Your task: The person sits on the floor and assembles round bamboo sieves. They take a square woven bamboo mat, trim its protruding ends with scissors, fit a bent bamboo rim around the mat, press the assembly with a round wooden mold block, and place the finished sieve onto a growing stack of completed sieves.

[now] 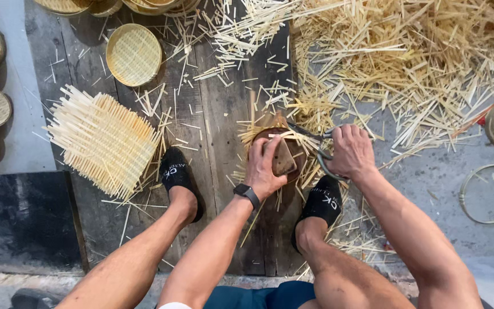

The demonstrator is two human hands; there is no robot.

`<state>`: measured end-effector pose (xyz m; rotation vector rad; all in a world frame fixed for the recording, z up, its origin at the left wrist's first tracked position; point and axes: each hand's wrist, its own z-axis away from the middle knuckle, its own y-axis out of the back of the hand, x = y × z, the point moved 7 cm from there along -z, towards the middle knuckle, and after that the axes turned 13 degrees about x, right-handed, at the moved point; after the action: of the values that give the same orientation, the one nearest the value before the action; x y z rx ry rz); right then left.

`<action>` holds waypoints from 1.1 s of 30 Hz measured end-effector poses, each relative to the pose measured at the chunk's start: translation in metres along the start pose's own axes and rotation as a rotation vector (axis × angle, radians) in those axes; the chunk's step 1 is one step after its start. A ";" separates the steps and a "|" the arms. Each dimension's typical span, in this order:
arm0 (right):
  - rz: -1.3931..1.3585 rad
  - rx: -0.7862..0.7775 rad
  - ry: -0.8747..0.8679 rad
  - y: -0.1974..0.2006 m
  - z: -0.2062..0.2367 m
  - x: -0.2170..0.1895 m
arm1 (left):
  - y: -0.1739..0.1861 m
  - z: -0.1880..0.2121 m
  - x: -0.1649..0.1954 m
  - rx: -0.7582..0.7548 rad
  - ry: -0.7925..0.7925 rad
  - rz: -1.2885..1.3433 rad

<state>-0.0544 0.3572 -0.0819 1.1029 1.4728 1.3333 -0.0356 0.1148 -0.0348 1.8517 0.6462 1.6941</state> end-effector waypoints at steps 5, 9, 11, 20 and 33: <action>-0.054 -0.267 -0.085 -0.011 0.011 0.019 | 0.007 0.005 0.008 0.001 -0.013 -0.118; -0.015 -0.058 0.001 0.000 0.004 0.013 | 0.001 0.008 0.020 0.080 0.029 -0.037; 0.002 -0.012 0.022 -0.005 -0.002 0.003 | -0.004 0.007 0.021 0.042 -0.017 -0.071; -0.066 -0.149 -0.058 0.004 0.005 0.012 | -0.001 0.005 0.006 0.021 -0.033 0.043; -0.026 -0.131 -0.013 -0.005 0.007 0.011 | -0.008 -0.007 0.008 -0.229 -0.129 -0.046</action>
<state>-0.0504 0.3692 -0.0880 1.0034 1.3659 1.3819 -0.0414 0.1265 -0.0336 1.7526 0.4204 1.5347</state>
